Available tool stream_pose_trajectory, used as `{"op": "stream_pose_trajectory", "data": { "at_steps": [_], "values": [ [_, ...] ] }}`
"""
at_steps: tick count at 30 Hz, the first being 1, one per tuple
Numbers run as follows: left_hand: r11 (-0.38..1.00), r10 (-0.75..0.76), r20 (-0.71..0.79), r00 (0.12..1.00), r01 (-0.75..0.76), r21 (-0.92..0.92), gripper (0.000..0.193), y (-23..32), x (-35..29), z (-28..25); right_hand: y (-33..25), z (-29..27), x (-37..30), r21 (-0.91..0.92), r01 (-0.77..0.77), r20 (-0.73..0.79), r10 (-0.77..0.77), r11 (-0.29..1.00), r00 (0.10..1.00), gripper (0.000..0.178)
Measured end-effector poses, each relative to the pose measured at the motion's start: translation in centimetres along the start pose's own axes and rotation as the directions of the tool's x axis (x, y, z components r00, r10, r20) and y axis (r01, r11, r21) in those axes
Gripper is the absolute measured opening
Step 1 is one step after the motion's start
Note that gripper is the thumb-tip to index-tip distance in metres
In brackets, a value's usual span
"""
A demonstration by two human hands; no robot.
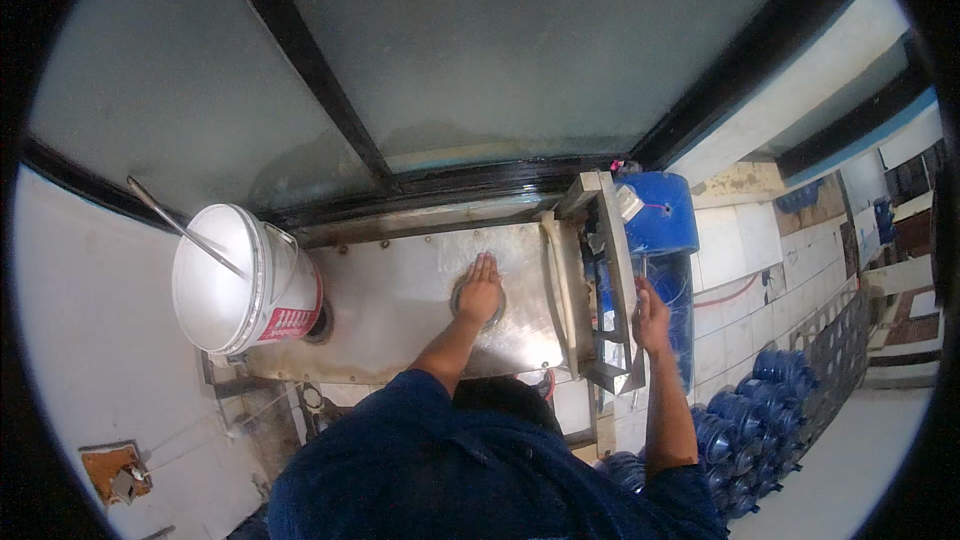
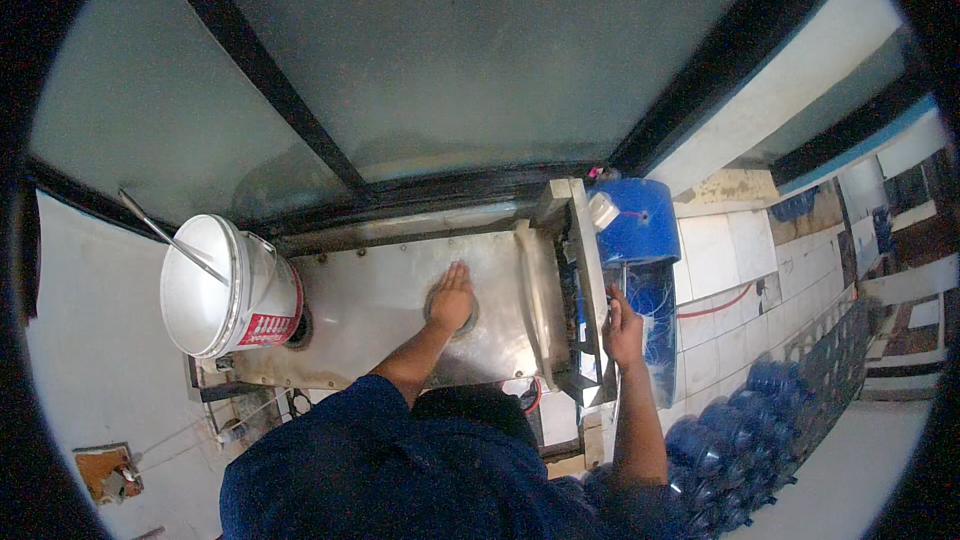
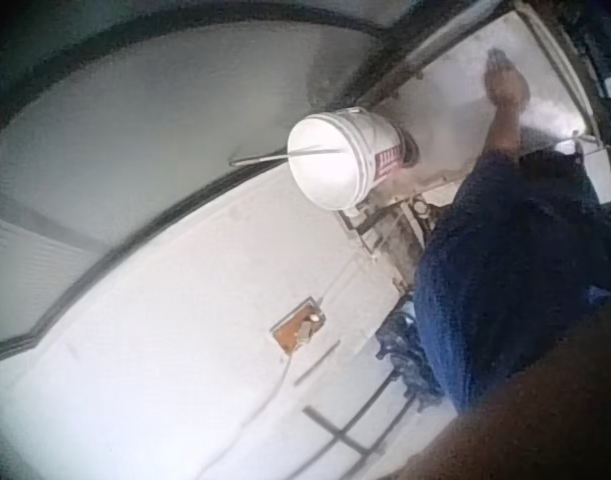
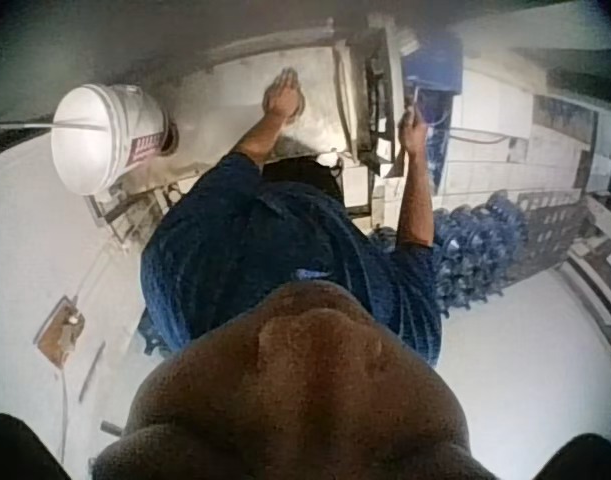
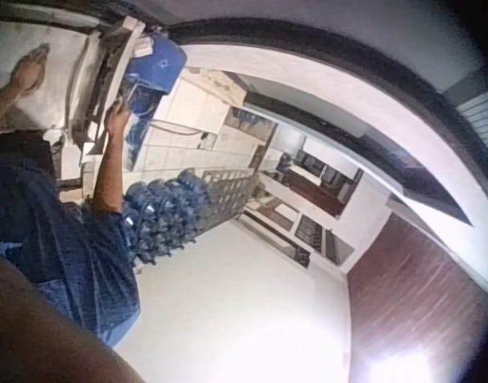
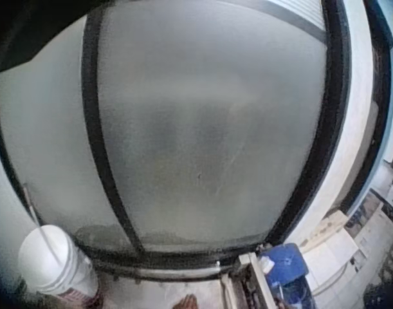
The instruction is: The person retrieves a large blue water jug, places it on a metal sink, and scrubs the exterior with a soapy sponge. They rinse the jug with a hose and continue scrubbing the surface thoroughly.
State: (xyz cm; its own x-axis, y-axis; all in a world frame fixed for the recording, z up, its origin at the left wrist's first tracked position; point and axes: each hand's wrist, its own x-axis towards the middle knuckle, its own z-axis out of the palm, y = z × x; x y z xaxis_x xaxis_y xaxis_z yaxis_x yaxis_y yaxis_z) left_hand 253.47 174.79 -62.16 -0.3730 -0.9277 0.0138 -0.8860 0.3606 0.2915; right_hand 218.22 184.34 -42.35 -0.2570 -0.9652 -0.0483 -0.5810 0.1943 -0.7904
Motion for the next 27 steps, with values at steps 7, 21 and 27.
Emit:
{"op": "stream_pose_trajectory", "data": {
  "at_steps": [7, 21, 27],
  "values": [
    [0.999, 0.018, -0.017, 1.000, -0.017, 0.039, 0.053, 0.4, -1.2, 0.6, 1.1, -1.2, 4.8, -0.465, 0.307, 0.103, -0.294, 0.830, 0.950, 0.026],
    [0.993, -0.104, 0.019, 0.994, 0.104, -0.056, 0.051, -0.4, -4.9, -2.8, -0.9, 0.1, 9.6, -0.554, 0.203, 0.061, -0.203, 0.808, 0.977, 0.038],
    [0.931, -0.346, 0.130, 0.929, 0.357, -0.070, 0.037, -5.1, -12.4, -9.5, -0.2, -0.3, 9.9, -0.470, 0.180, 0.082, -0.161, 0.864, 0.984, 0.047]
  ]
}}
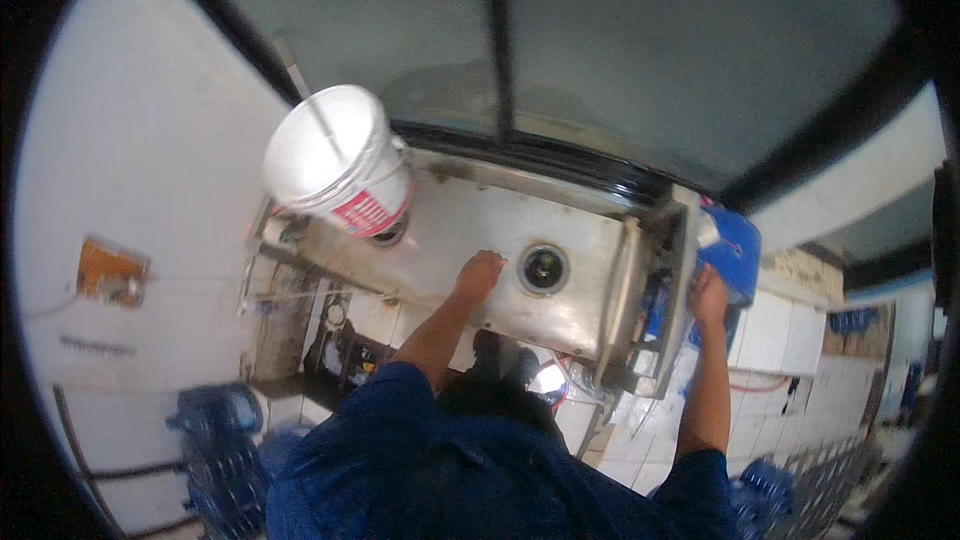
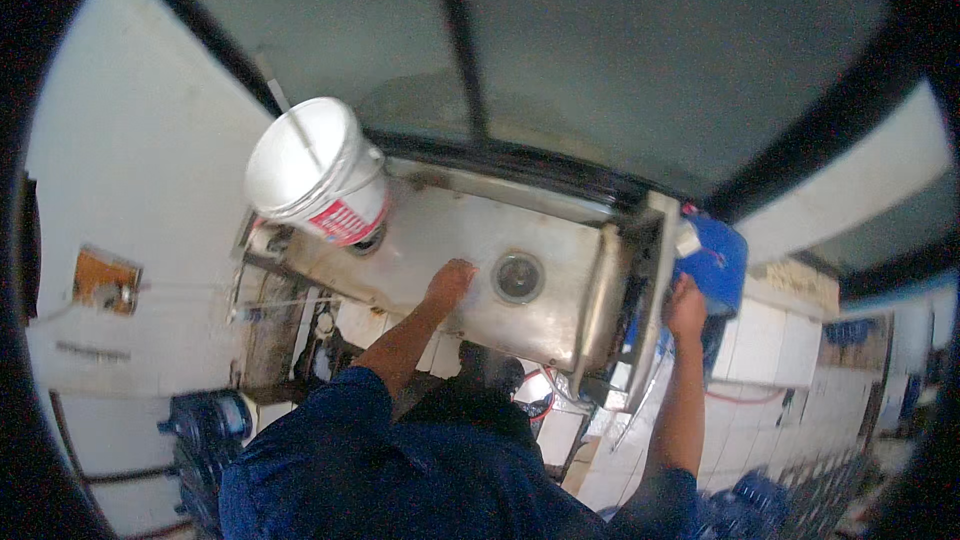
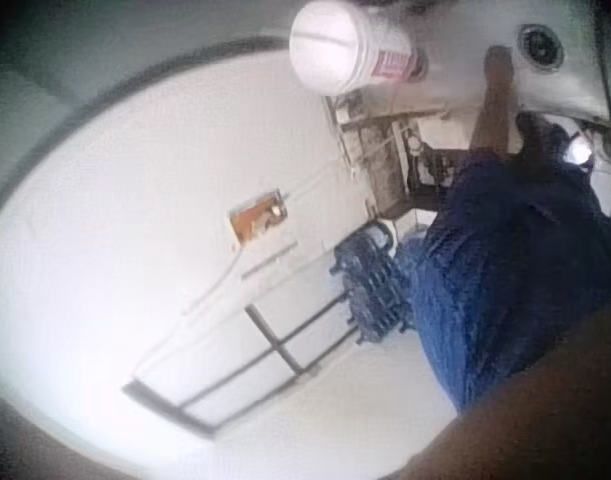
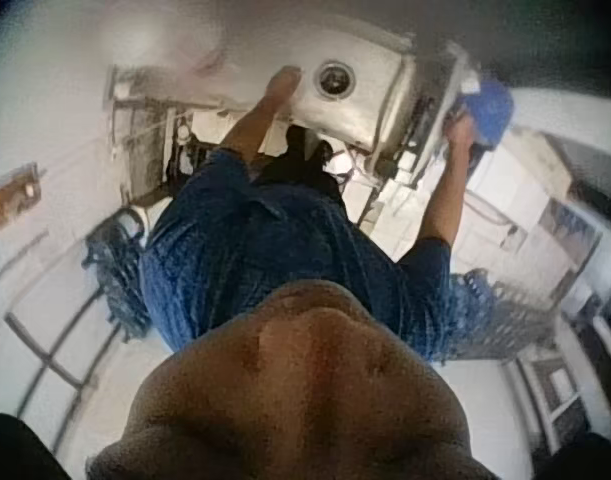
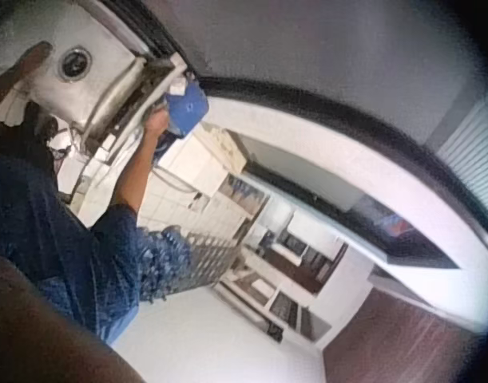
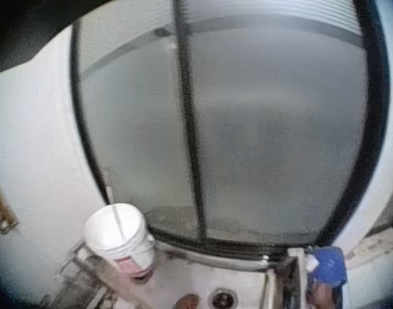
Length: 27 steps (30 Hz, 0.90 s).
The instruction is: The person retrieves a large blue water jug, places it on a metal sink, and scrubs the exterior with a soapy sponge. They rinse the jug with a hose and continue scrubbing the surface thoroughly.
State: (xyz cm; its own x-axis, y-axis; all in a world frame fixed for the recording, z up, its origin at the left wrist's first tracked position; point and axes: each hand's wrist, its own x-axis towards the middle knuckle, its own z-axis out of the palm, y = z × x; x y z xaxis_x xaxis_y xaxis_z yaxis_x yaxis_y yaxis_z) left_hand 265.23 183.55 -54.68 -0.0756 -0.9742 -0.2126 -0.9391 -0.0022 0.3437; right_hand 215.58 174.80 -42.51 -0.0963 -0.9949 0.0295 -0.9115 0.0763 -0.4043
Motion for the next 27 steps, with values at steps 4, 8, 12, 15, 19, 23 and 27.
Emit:
{"op": "stream_pose_trajectory", "data": {
  "at_steps": [4, 8, 12, 15, 19, 23, 27],
  "values": [
    [0.957, -0.090, -0.356, 0.930, 0.180, 0.228, 0.030, -8.0, -11.0, -3.4, -1.8, -1.0, -1.0, -0.028, -0.044, 0.008, 0.044, 0.999, 0.999, 0.052],
    [0.679, -0.690, -0.423, 0.587, 0.728, -0.096, 0.044, -13.9, -27.5, -5.3, -10.0, -1.0, -8.0, -0.135, 0.112, -0.435, -0.160, 0.985, 0.886, 0.058],
    [0.257, -0.957, -0.230, 0.175, 0.878, -0.404, 0.049, -16.6, -44.2, -3.6, -16.8, 7.2, -16.6, 0.348, 0.451, -0.276, -0.370, 0.822, 0.887, 0.044],
    [0.061, -0.995, -0.096, 0.013, 0.849, -0.525, 0.043, -17.6, -56.8, 2.2, -19.7, 16.1, -21.0, 0.674, 0.186, 0.278, -0.478, 0.715, 0.833, 0.035],
    [-0.182, -0.983, 0.105, -0.150, 0.750, -0.636, 0.054, -14.3, -69.3, 10.2, -27.0, 19.7, -25.9, 0.552, 0.455, 0.494, -0.713, 0.699, 0.498, 0.023],
    [-0.280, -0.956, 0.233, -0.180, 0.803, -0.526, 0.064, -9.1, -79.6, 20.0, -26.3, 31.4, -24.1, 0.456, 0.609, 0.632, -0.718, 0.649, 0.292, 0.015],
    [-0.530, -0.834, 0.476, -0.279, 0.646, -0.549, 0.048, -3.9, -83.1, 26.6, -30.3, 43.7, -18.7, 0.225, 0.794, 0.762, -0.610, 0.565, 0.218, 0.026]
  ]
}}
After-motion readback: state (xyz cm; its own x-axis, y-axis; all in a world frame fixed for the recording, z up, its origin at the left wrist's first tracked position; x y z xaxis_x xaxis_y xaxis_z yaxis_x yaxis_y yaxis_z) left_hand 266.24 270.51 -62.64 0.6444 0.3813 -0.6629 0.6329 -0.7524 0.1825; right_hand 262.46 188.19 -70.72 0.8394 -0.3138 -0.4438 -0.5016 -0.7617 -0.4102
